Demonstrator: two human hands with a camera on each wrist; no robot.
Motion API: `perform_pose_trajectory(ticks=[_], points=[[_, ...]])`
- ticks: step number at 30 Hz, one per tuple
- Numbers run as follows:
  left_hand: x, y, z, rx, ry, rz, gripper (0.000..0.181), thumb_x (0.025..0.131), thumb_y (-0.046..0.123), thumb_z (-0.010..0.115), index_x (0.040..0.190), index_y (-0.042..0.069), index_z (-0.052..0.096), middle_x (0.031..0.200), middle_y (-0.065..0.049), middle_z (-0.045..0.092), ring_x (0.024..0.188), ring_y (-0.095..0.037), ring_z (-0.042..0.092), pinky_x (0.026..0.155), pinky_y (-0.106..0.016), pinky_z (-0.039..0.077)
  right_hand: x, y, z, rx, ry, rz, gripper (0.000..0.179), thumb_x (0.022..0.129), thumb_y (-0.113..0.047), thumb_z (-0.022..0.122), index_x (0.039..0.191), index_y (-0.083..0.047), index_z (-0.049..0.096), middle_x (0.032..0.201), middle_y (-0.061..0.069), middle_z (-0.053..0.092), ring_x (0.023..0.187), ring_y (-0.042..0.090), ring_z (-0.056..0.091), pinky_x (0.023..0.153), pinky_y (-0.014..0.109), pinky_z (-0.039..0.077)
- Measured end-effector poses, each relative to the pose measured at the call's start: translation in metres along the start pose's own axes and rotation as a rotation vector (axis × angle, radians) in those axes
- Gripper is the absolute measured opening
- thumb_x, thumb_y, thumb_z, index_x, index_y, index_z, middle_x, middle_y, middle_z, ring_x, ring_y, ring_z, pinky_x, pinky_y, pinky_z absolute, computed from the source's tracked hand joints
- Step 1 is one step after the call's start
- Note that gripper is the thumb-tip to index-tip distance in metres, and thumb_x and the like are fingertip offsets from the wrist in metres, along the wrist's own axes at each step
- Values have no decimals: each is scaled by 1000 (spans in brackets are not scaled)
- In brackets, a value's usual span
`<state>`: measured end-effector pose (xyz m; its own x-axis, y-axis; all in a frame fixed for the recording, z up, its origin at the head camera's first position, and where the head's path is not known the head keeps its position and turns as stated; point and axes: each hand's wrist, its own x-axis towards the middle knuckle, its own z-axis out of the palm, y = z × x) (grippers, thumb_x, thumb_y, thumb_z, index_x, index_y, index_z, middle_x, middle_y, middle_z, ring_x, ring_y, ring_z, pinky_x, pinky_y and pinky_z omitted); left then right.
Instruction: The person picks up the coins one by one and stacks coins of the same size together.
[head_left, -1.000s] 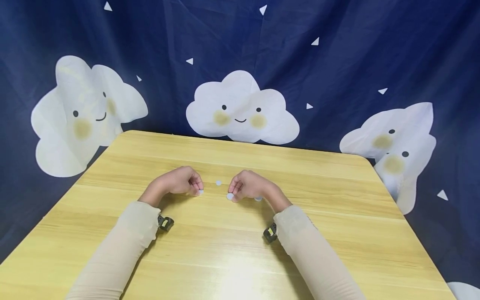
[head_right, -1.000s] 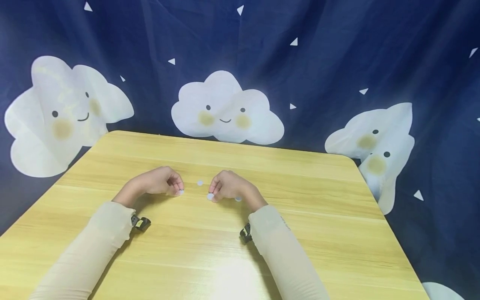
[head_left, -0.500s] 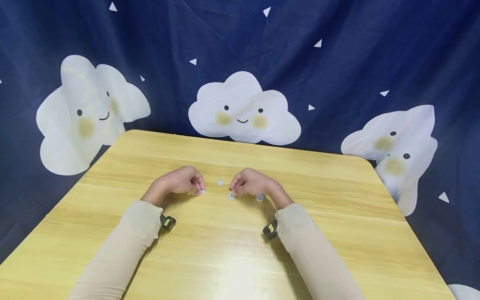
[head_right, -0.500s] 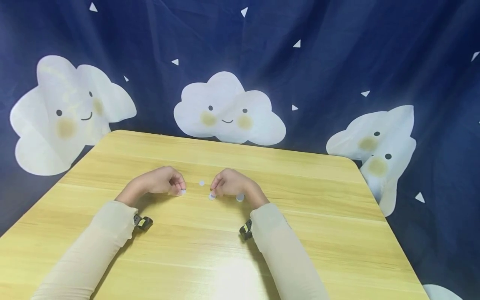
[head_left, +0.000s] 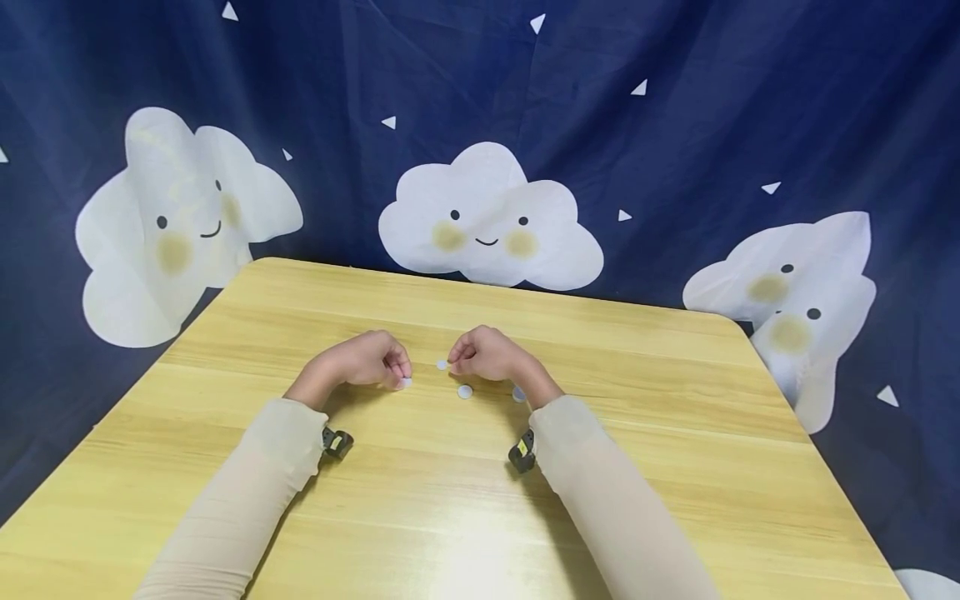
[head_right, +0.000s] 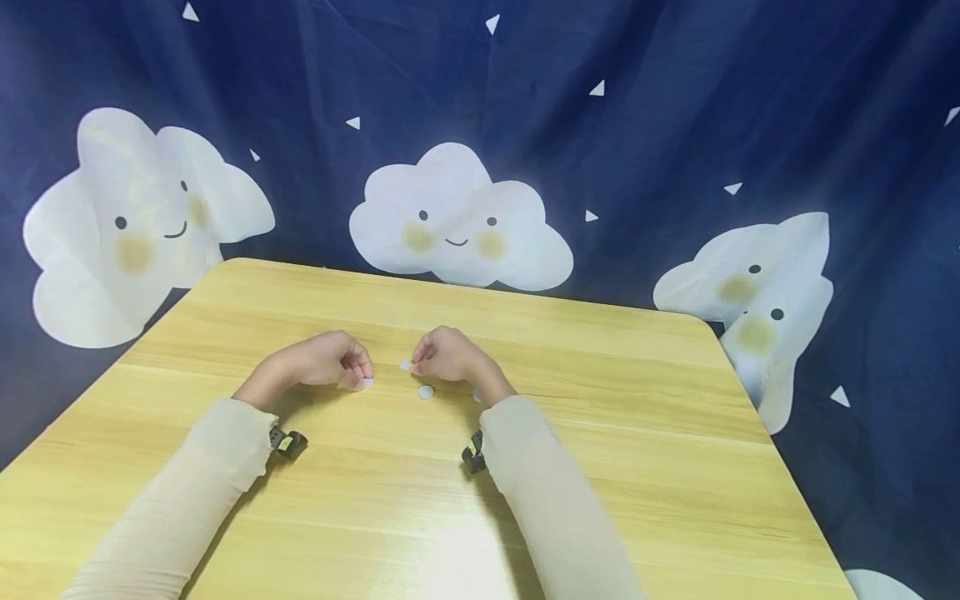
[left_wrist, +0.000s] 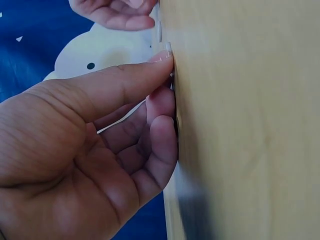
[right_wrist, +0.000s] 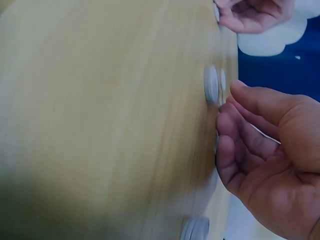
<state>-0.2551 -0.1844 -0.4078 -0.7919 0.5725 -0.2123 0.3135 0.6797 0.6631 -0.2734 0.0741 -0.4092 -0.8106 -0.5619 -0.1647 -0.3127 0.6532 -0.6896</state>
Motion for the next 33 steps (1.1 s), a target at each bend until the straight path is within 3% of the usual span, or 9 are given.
perform_pose_trajectory(ticks=[6,10,20,28,33], points=[[-1,1,-2,12,-3,-1,7,87,3,78,92,7,74,83,0,69,77,-13,59,75,-30,51,9,-10,7,-47,58,38,13,94,-17,76,103,-8,73,95,1,73,87,14,65,78,28,54],[-1,2,-2,12,-4,-10,7,87,4,78,93,7,74,83,0,69,77,-13,59,75,-30,51,13,-15,9,-95,70,34,8,93,-15,77,96,-8,74,91,0,73,86,14,66,80,29,54],[-1,2,-1,6,-3,-11,7,87,4,78,92,7,74,83,0,69,77,-13,59,75,-29,51,18,-17,10,-126,45,28,4,92,-11,78,91,-9,75,85,-1,71,82,13,64,77,26,53],[-2,1,-1,4,-2,-14,7,87,4,78,92,6,74,83,0,68,77,-13,59,75,-29,51,18,-20,8,-142,-44,14,6,92,-12,77,92,-10,71,86,-2,69,83,11,63,77,24,51],[-1,2,-1,4,4,-12,7,87,3,78,92,6,74,82,0,68,76,-13,59,74,-29,50,16,-21,7,-130,-36,-10,9,90,-10,79,89,-10,70,83,-1,69,80,11,61,75,23,50]])
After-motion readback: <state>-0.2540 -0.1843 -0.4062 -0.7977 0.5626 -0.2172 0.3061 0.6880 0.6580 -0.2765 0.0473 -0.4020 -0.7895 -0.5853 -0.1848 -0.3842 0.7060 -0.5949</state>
